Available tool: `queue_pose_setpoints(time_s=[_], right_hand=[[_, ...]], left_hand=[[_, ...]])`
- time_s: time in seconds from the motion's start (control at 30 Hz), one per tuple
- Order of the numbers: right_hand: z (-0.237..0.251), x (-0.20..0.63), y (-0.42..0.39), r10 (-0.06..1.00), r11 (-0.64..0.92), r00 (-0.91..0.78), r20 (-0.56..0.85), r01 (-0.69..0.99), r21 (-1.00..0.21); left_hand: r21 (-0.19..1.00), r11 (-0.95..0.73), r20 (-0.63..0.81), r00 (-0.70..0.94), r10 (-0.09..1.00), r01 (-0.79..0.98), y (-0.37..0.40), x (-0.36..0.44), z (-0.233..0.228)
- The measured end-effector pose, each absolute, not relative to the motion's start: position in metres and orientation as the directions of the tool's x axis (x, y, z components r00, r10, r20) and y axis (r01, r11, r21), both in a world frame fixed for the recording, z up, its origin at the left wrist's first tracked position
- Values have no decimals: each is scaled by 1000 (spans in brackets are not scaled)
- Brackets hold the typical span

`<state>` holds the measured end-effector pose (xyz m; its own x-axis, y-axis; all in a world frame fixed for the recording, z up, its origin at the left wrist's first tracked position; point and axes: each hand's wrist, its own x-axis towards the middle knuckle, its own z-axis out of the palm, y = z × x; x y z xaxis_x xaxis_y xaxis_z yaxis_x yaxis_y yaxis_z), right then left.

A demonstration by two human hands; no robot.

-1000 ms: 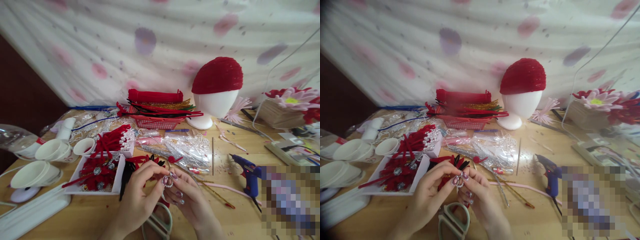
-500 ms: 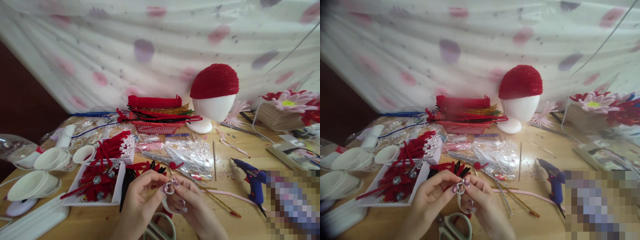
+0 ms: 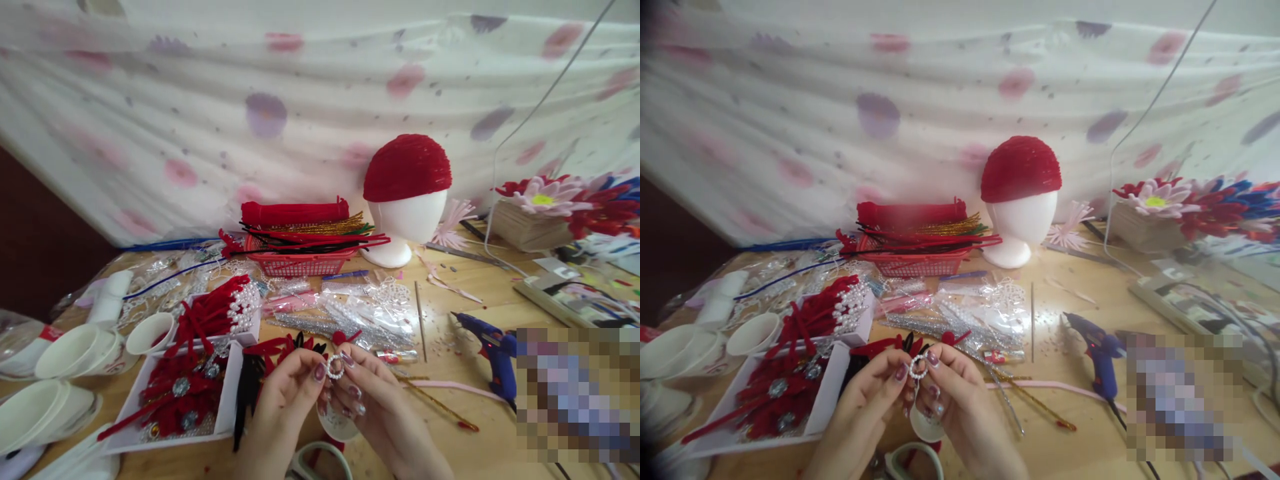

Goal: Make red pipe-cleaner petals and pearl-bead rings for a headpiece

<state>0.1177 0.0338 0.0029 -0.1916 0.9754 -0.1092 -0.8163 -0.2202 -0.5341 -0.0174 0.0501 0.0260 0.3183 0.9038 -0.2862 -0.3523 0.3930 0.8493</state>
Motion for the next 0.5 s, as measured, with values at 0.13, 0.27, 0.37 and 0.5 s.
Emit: queue_pose_setpoints(time_s=[0.13,0.27,0.37,0.5], right_hand=[[3,115,33,975,-219,-201,-93,-822,-526],[9,114,31,971,-238,-205,-121,-813,-531],[13,115,29,967,-255,-188,-174,-771,-583],[14,117,24,975,-218,-113,-191,-639,-737]], left_hand=[[758,466,-305,384,872,-456,50,-14,29],[764,470,-303,396,866,-442,50,-16,27],[813,437,-282,396,874,-385,50,-19,21],[862,412,-264,431,863,-296,47,-22,19]])
